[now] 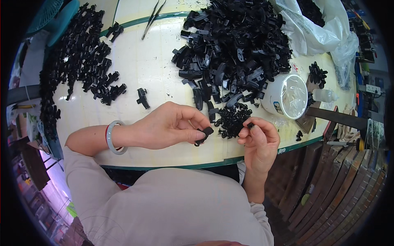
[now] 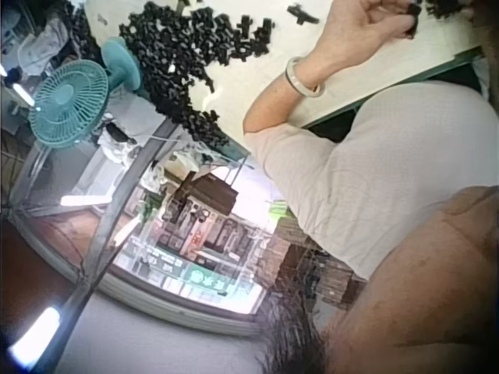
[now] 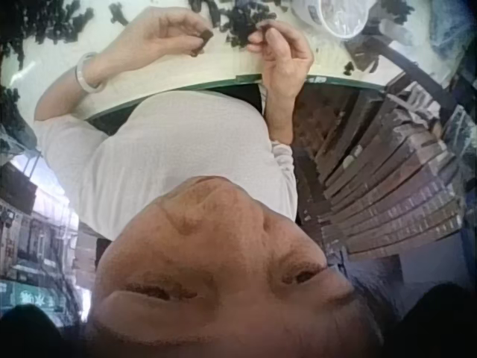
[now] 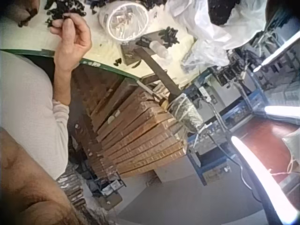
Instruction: The person assembles plastic components by attaching small black plastic pieces to plastic parts by hand.
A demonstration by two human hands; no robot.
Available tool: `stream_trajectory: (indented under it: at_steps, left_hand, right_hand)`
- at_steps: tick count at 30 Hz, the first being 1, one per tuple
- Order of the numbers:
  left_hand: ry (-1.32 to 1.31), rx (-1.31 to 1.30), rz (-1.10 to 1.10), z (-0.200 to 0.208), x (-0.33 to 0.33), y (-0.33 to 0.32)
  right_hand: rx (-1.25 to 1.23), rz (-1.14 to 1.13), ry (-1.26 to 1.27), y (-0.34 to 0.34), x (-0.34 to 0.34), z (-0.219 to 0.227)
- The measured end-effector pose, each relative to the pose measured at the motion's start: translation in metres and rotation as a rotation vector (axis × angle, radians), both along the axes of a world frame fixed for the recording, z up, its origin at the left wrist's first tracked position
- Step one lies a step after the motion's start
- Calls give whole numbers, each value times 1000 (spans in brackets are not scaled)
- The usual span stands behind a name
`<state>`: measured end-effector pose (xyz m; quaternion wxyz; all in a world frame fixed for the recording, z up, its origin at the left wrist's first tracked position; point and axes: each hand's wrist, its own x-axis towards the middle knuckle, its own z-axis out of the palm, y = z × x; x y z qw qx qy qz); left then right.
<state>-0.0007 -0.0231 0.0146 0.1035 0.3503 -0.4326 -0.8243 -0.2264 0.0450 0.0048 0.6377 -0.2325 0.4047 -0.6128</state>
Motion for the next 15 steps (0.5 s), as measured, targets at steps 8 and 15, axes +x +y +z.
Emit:
stream_trajectory:
  at_steps: [8, 15]
  left_hand:
    - [19, -17, -3, -3, -1, -2]
    - [37, -40, 71, -8, 4, 2]
  right_hand:
    - [-283, -214, 867, -1, -17, 19]
    - [-620, -237, 2028, -43, -44, 46]
